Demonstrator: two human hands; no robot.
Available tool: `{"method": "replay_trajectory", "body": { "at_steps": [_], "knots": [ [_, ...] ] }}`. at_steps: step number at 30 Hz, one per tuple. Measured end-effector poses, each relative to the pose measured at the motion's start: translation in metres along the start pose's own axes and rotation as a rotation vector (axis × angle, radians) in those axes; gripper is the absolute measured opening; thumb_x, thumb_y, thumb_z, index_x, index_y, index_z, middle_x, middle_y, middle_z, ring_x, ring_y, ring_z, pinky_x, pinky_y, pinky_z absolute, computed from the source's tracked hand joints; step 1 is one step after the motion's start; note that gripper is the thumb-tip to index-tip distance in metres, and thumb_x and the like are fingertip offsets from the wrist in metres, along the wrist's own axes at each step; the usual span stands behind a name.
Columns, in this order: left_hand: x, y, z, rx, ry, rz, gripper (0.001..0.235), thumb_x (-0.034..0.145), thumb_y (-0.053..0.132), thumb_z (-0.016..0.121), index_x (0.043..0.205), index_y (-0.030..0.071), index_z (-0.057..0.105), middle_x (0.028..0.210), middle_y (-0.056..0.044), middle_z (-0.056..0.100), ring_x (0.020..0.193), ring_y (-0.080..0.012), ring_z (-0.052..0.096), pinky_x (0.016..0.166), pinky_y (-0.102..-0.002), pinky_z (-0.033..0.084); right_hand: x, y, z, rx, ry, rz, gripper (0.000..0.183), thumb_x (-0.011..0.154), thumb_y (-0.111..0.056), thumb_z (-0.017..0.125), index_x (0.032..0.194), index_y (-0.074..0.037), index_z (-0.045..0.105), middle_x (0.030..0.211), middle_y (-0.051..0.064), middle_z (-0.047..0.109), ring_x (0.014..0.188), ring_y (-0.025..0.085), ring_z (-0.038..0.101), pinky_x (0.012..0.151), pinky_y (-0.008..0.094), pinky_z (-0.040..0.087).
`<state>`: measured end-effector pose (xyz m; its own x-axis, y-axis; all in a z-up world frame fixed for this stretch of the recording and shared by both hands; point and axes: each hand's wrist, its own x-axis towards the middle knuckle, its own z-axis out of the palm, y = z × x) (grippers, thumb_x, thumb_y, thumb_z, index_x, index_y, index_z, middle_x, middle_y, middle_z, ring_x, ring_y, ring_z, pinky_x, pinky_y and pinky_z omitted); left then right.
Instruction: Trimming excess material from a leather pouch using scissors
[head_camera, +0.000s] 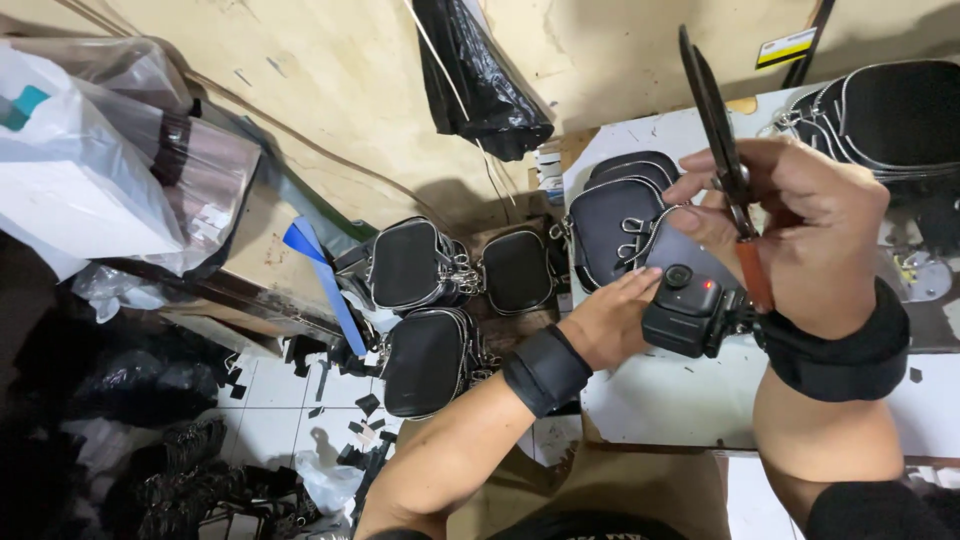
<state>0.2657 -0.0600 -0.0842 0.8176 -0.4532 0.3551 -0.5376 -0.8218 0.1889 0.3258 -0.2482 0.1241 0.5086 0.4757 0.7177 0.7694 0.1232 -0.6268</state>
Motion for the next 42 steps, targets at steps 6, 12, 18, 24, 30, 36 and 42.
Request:
{"method": "replay_trajectory", "body": {
  "at_steps": [6, 12, 18, 24, 30, 36, 42],
  "knots": [
    [0.017, 0.012, -0.070, 0.392, 0.083, 0.025, 0.040, 0.095, 0.014, 0.061, 0.132, 0.000, 0.054, 0.131, -0.016, 0.065, 0.124, -0.0292, 0.065, 0.109, -0.036, 0.052, -0.005, -0.006, -0.005, -0.024, -0.010, 0.016, 0.039, 0.085, 0.008, 0.083, 0.117, 0.024, 0.065, 0.094, 0.025, 0.071, 0.077, 0.024, 0.068, 0.068, 0.027, 0.049],
    [-0.035, 0.020, -0.158, -0.002, 0.450, -0.590, 0.020, 0.099, 0.008, 0.053, 0.118, 0.001, 0.056, 0.074, -0.017, 0.070, 0.055, -0.0322, 0.067, 0.050, -0.044, 0.053, -0.010, 0.017, 0.005, 0.039, -0.064, -0.019, 0.038, 0.080, 0.001, 0.081, 0.110, 0.016, 0.063, 0.098, 0.024, 0.073, 0.086, 0.029, 0.077, 0.065, 0.028, 0.056],
    [-0.104, 0.052, -0.169, -1.021, 1.210, -0.782, 0.013, 0.106, 0.007, 0.051, 0.108, -0.002, 0.060, 0.096, -0.014, 0.069, 0.078, -0.0179, 0.070, 0.078, -0.035, 0.066, 0.005, 0.011, 0.056, 0.039, -0.167, 0.012, 0.037, 0.079, -0.002, 0.084, 0.112, 0.006, 0.069, 0.094, 0.011, 0.077, 0.070, 0.015, 0.072, 0.061, 0.023, 0.053],
    [-0.132, 0.086, -0.140, -1.255, 1.465, -0.672, 0.028, 0.105, 0.013, 0.057, 0.127, -0.005, 0.055, 0.111, -0.019, 0.070, 0.086, -0.0220, 0.073, 0.079, -0.032, 0.064, -0.002, 0.017, 0.106, 0.000, -0.240, 0.007, 0.029, 0.083, -0.009, 0.087, 0.102, 0.006, 0.071, 0.073, 0.010, 0.067, 0.051, 0.017, 0.049, 0.051, 0.028, 0.040],
    [-0.133, 0.105, -0.135, -1.263, 1.396, -0.606, 0.036, 0.097, -0.010, 0.059, 0.133, -0.009, 0.058, 0.120, -0.021, 0.071, 0.098, -0.0215, 0.071, 0.089, -0.028, 0.058, -0.017, 0.019, 0.124, 0.130, -0.288, 0.073, 0.023, 0.088, -0.002, 0.081, 0.105, 0.008, 0.069, 0.070, 0.005, 0.060, 0.056, 0.011, 0.047, 0.053, 0.024, 0.039],
    [-0.136, 0.109, -0.150, -1.229, 1.258, -0.784, 0.032, 0.096, 0.002, 0.066, 0.122, -0.015, 0.060, 0.107, -0.026, 0.071, 0.082, -0.0304, 0.074, 0.071, -0.039, 0.068, -0.020, 0.011, 0.123, -0.021, -0.255, -0.040, 0.033, 0.082, -0.008, 0.091, 0.104, 0.007, 0.071, 0.063, 0.008, 0.059, 0.049, 0.016, 0.045, 0.049, 0.028, 0.036],
    [-0.142, 0.110, -0.163, -1.058, 1.502, -0.681, 0.033, 0.097, 0.005, 0.068, 0.124, -0.012, 0.060, 0.112, -0.025, 0.071, 0.089, -0.0305, 0.073, 0.078, -0.042, 0.068, -0.019, 0.011, 0.122, -0.095, -0.265, -0.246, 0.039, 0.078, -0.007, 0.091, 0.104, 0.014, 0.071, 0.095, 0.020, 0.070, 0.064, 0.023, 0.056, 0.056, 0.031, 0.044]
  ]
}}
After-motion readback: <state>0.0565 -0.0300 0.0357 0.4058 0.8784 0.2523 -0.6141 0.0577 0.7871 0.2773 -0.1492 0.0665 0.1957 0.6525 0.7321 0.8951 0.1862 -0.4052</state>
